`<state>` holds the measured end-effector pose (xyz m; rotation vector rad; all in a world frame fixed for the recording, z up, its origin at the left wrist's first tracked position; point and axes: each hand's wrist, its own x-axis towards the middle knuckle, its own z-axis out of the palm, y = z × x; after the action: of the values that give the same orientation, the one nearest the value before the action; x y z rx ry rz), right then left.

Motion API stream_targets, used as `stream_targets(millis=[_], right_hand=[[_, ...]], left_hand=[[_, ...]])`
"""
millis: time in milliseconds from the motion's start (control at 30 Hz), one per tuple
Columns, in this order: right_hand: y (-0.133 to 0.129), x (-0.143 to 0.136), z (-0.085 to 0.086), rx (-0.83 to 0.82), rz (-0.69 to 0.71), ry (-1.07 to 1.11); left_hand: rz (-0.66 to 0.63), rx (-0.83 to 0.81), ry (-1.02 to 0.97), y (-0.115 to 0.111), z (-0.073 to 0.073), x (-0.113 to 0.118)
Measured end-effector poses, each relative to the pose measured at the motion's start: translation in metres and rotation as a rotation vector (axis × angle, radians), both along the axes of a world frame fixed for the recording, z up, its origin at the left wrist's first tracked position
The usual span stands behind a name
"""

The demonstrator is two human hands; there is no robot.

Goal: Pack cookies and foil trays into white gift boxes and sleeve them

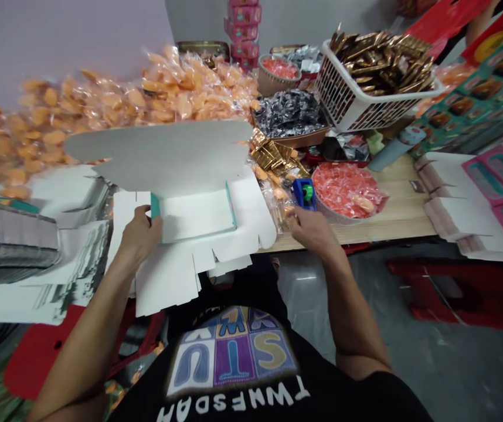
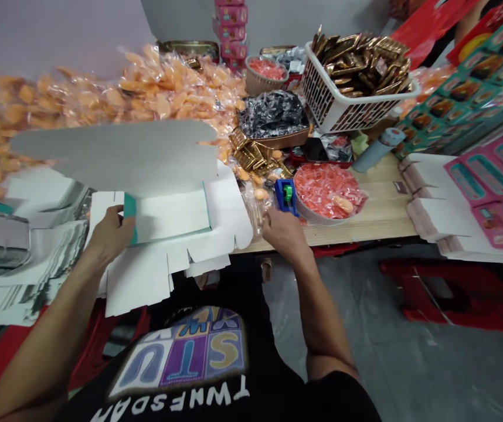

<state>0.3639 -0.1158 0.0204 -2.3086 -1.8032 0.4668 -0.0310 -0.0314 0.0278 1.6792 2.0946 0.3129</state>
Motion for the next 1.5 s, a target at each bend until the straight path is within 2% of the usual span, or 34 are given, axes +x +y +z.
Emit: stream_targets(millis=[67, 167, 233, 300, 367, 400, 433, 500, 533, 567, 600, 667, 767, 900, 1033, 1133, 1233, 1333, 1400, 1433, 1500], right_hand=[[-0.013, -0.002, -0.020, -0.145, -0.025, -0.108], [-0.018, -0.014, -0.043, -0.138, -0.029, -0.100], [-0.018, -0.014, -0.048, -0.066, -0.060, -0.108], [-0.017, -0.006, -0.043, 0.050, -0.139, -0.153], [-0.013, 0.003, -0.034, 0.172, -0.226, -0.204], [-0.008, 0.007, -0.029, 0.212, -0.251, -0.216], [-0.003, 0.009, -0.025, 0.229, -0.254, -0.214], [0.011, 0.010, -0.019, 0.218, -0.217, -0.176], [0.018, 0.009, -0.017, 0.196, -0.177, -0.145], [0.024, 0.010, -0.015, 0.167, -0.132, -0.116], [0.028, 0.011, -0.015, 0.138, -0.095, -0.099], [0.030, 0.017, -0.014, 0.110, -0.084, -0.115], [0.025, 0.032, -0.013, 0.165, -0.221, -0.177], [0.024, 0.042, -0.012, 0.308, -0.327, -0.080], [0.038, 0.040, -0.006, 0.462, -0.241, 0.127], [0.054, 0.035, 0.006, 0.525, -0.146, 0.288], [0.067, 0.029, 0.022, 0.389, -0.020, 0.536], [0.065, 0.024, 0.030, 0.142, 0.188, 0.732], [0.056, 0.023, 0.027, 0.020, 0.254, 0.757], [0.050, 0.023, 0.023, -0.023, 0.245, 0.743], [0.038, 0.026, 0.012, -0.078, 0.183, 0.657]], left_hand=[[-0.002, 0.034, 0.020, -0.002, -0.006, 0.003], [-0.011, 0.326, 0.018, -0.007, -0.011, 0.002], [-0.066, 0.571, 0.001, -0.015, -0.010, -0.001], [-0.177, 0.786, 0.000, -0.028, -0.008, 0.002], [-0.401, 0.921, 0.029, -0.048, -0.008, 0.017], [-0.580, 0.929, 0.050, -0.059, -0.011, 0.031], [-0.794, 0.891, 0.071, -0.070, -0.015, 0.048], [-1.216, 0.694, 0.125, -0.086, -0.027, 0.086], [-1.349, 0.590, 0.162, -0.090, -0.034, 0.103], [-1.413, 0.493, 0.207, -0.090, -0.041, 0.117], [-1.434, 0.410, 0.253, -0.089, -0.048, 0.126], [-1.382, 0.291, 0.330, -0.081, -0.056, 0.128], [-1.295, 0.232, 0.382, -0.071, -0.059, 0.109], [-1.305, 0.216, 0.391, -0.069, -0.053, 0.090], [-1.291, 0.204, 0.349, -0.070, -0.044, 0.093], [-1.285, 0.279, 0.227, -0.068, -0.033, 0.100], [-1.257, 0.383, 0.078, -0.059, -0.018, 0.121], [-1.073, 0.363, 0.047, -0.041, -0.006, 0.158], [-0.982, 0.311, 0.116, -0.026, -0.003, 0.188], [-0.989, 0.291, 0.159, -0.019, -0.004, 0.201], [-1.101, 0.249, 0.236, -0.005, -0.010, 0.224]])
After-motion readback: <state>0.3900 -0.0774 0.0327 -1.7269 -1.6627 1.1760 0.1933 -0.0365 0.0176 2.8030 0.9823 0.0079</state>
